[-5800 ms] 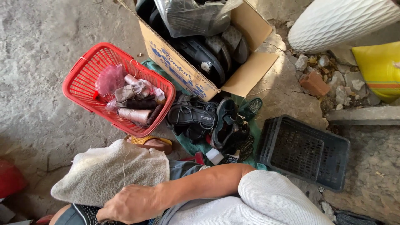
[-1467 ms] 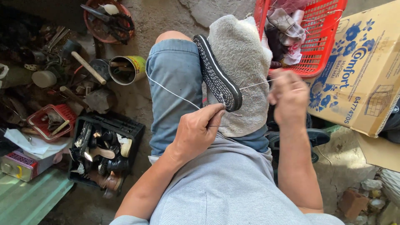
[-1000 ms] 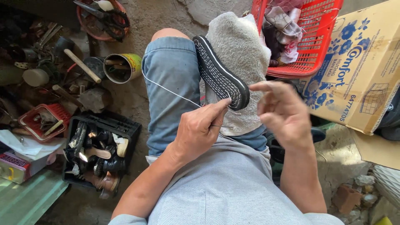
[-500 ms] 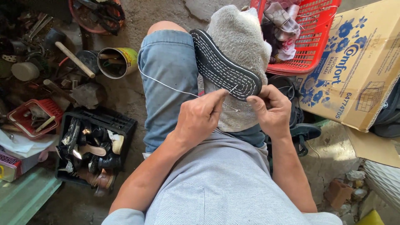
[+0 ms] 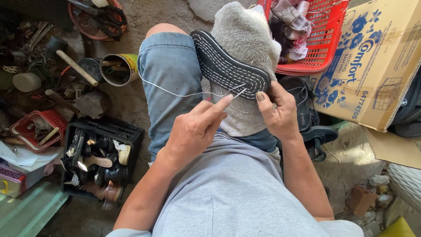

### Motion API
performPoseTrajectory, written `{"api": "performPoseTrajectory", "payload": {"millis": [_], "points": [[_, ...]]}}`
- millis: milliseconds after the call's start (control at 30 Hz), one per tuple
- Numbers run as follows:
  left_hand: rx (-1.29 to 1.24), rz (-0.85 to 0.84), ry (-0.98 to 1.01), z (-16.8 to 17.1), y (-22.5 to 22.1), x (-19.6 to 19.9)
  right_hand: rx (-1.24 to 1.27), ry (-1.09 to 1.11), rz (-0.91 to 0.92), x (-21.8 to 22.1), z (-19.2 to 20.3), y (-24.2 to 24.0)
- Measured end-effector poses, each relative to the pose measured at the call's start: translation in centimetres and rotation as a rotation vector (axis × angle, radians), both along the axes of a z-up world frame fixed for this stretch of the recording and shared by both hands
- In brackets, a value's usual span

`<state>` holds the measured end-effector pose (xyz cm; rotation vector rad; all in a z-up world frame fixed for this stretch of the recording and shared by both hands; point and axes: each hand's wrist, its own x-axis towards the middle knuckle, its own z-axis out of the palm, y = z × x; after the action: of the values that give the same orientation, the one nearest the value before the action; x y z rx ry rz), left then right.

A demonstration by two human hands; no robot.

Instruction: Hand-sewing a replacement sole onto a shoe upper in a repair shop.

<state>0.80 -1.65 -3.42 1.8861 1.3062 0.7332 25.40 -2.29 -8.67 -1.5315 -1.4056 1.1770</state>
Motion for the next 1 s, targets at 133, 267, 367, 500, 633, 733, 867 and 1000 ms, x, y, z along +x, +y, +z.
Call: {"api": "performPoseTrajectory", "payload": {"millis": [133, 267, 367, 500, 633, 733, 867, 1000], "points": [[0.047, 0.002, 0.067, -0.1, 0.2, 0.3, -0.007, -0.008, -0.003, 0.0, 0.0, 0.1], [0.057, -0.007, 0.074, -0.5, 0.4, 0.7, -0.007, -0.016, -0.006, -0.3, 0.9, 0.5], [0.049, -0.01, 0.09, -0.7, 0.5, 0.8, -0.004, -0.013, -0.002, -0.4, 1.1, 0.8], [0.068, -0.03, 0.172, -0.1, 0.8, 0.7, 0.007, -0.068, 0.002, -0.1, 0.8, 0.5], [0.126, -0.117, 0.296, 2.2, 2.5, -0.4, 0.031, -0.188, 0.04, -1.1, 3.1, 0.7], [0.124, -0.201, 0.308, 3.7, 4.0, -1.0, 0.041, -0.286, 0.057, -2.3, 4.4, 0.6], [0.128, -0.285, 0.348, 2.5, 4.6, 0.1, 0.134, -0.502, 0.122, -2.4, 4.0, -0.2], [0.185, -0.296, 0.354, 1.8, 5.0, 0.0, 0.22, -0.638, 0.146, -2.7, 4.3, -0.1]]}}
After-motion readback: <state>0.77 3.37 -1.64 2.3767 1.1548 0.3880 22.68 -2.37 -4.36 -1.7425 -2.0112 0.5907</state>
